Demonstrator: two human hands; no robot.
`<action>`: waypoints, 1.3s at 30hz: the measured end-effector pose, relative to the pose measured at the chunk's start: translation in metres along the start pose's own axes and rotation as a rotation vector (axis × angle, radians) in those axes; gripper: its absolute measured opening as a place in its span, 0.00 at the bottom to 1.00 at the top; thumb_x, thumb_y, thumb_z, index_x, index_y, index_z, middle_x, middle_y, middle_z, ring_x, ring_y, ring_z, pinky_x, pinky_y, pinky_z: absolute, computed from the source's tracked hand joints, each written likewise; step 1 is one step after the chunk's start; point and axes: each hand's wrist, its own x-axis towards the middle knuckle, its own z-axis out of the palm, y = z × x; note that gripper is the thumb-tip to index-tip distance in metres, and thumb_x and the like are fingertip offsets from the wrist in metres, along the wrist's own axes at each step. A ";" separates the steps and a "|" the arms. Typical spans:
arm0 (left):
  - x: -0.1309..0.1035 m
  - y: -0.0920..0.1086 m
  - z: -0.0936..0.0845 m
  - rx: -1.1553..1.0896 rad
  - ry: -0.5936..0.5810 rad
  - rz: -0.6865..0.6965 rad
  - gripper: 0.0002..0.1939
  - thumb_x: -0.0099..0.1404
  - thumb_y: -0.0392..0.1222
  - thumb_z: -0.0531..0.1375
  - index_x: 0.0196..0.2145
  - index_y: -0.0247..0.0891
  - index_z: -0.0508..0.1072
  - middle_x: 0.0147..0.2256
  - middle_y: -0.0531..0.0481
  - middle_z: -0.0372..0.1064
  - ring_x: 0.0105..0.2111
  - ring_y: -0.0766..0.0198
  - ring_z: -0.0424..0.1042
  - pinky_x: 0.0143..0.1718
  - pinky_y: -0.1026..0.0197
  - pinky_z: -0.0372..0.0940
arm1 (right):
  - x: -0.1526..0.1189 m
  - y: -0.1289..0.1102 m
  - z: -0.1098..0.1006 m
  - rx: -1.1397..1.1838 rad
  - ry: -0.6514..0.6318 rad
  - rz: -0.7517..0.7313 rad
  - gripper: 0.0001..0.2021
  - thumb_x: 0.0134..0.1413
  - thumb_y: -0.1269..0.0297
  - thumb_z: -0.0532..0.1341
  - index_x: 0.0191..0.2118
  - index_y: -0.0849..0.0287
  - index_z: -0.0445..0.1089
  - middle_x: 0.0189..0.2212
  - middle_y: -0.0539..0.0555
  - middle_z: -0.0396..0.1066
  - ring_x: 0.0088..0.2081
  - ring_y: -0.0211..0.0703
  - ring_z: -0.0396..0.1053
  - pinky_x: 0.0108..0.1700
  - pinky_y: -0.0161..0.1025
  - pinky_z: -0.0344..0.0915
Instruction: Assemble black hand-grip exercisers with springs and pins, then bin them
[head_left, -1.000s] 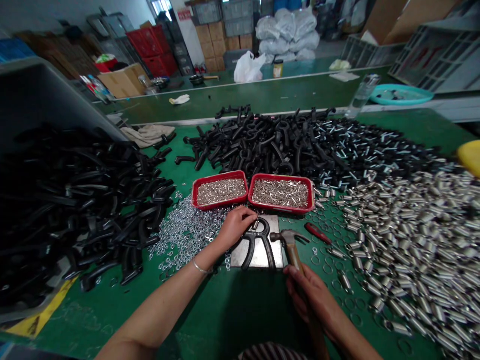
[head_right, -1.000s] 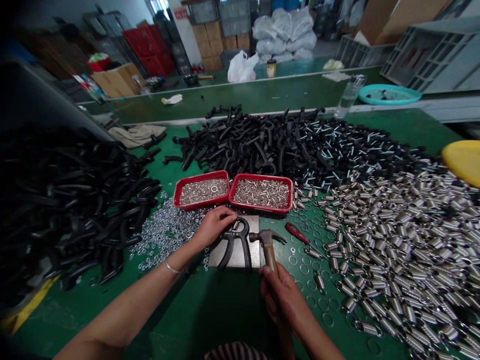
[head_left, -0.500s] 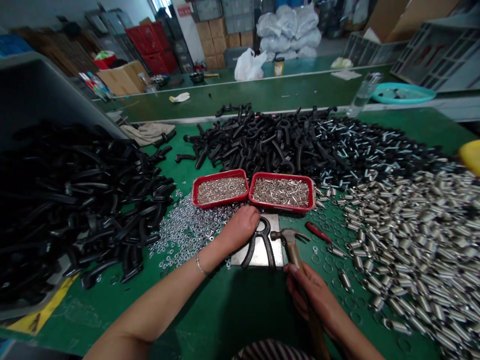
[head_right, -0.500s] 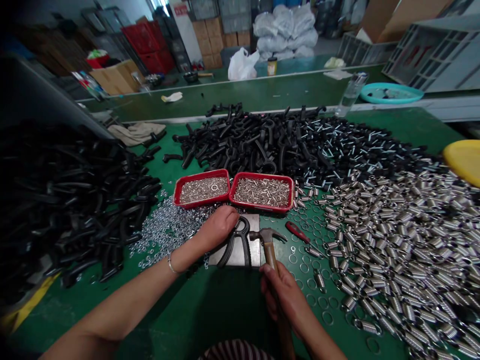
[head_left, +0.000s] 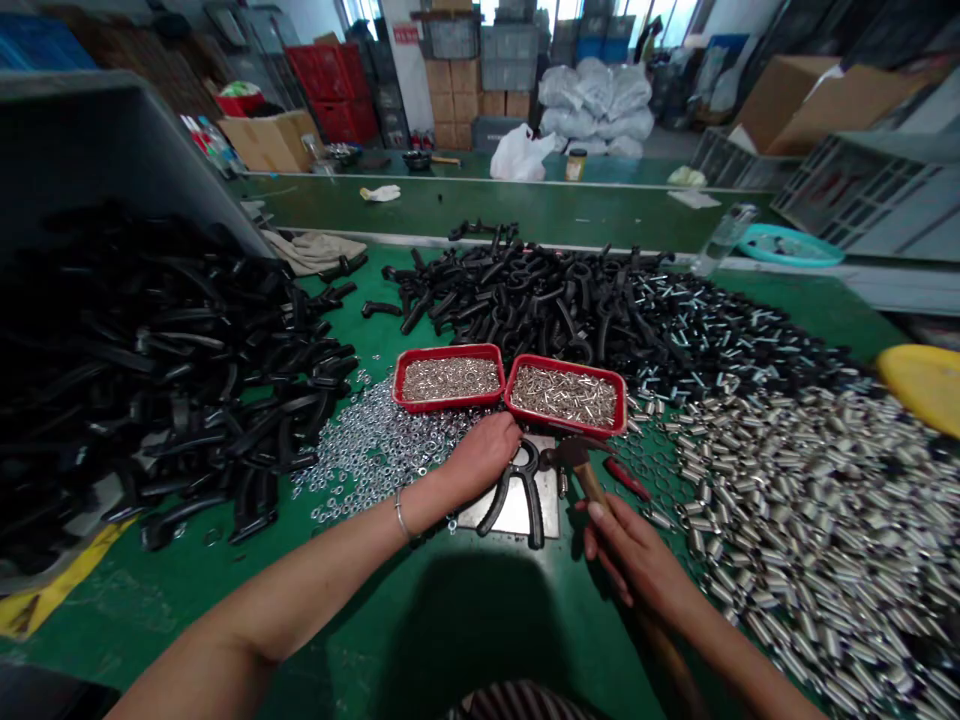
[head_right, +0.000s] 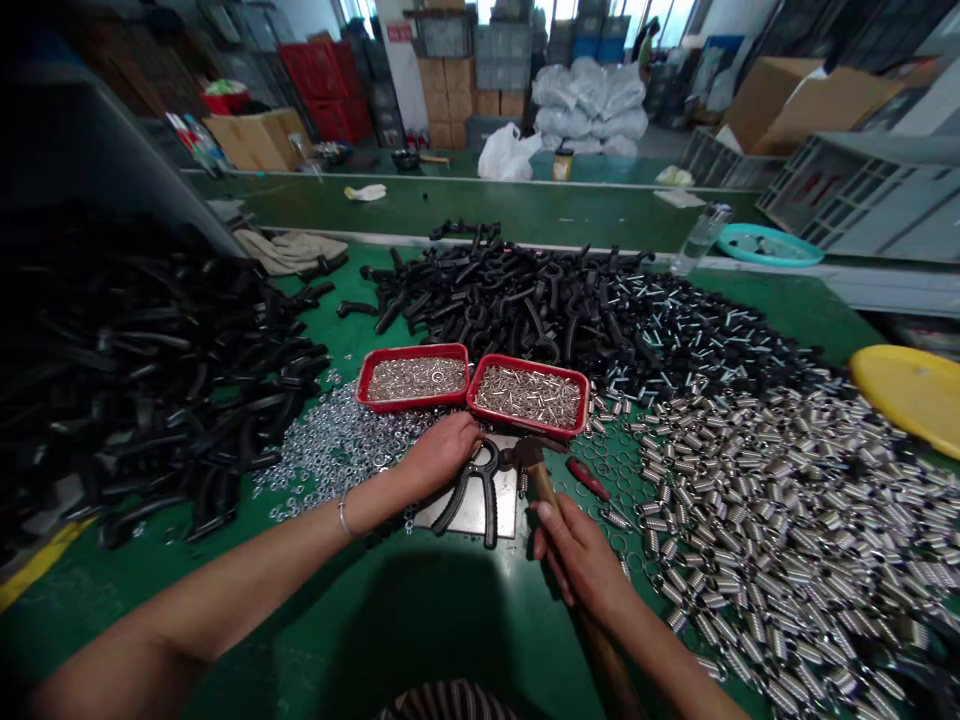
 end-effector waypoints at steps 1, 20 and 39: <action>-0.007 0.001 -0.002 0.013 0.025 -0.007 0.10 0.72 0.39 0.53 0.44 0.33 0.71 0.44 0.40 0.69 0.47 0.51 0.68 0.51 0.49 0.63 | 0.001 -0.007 -0.002 -0.048 0.008 0.009 0.22 0.62 0.38 0.52 0.44 0.54 0.63 0.26 0.46 0.70 0.12 0.30 0.53 0.12 0.31 0.46; -0.061 0.017 -0.016 0.015 0.007 -0.144 0.18 0.66 0.51 0.62 0.47 0.37 0.69 0.46 0.41 0.68 0.49 0.48 0.65 0.52 0.45 0.60 | 0.052 -0.075 0.000 -0.909 0.006 -0.342 0.15 0.68 0.52 0.49 0.35 0.56 0.64 0.24 0.53 0.69 0.25 0.43 0.66 0.30 0.39 0.55; -0.096 0.055 -0.003 0.115 -0.015 -0.295 0.10 0.70 0.43 0.54 0.42 0.35 0.70 0.38 0.39 0.71 0.38 0.50 0.72 0.39 0.51 0.66 | 0.001 -0.013 -0.029 -0.438 0.114 -0.027 0.21 0.54 0.41 0.62 0.45 0.51 0.68 0.23 0.47 0.66 0.20 0.41 0.63 0.20 0.37 0.59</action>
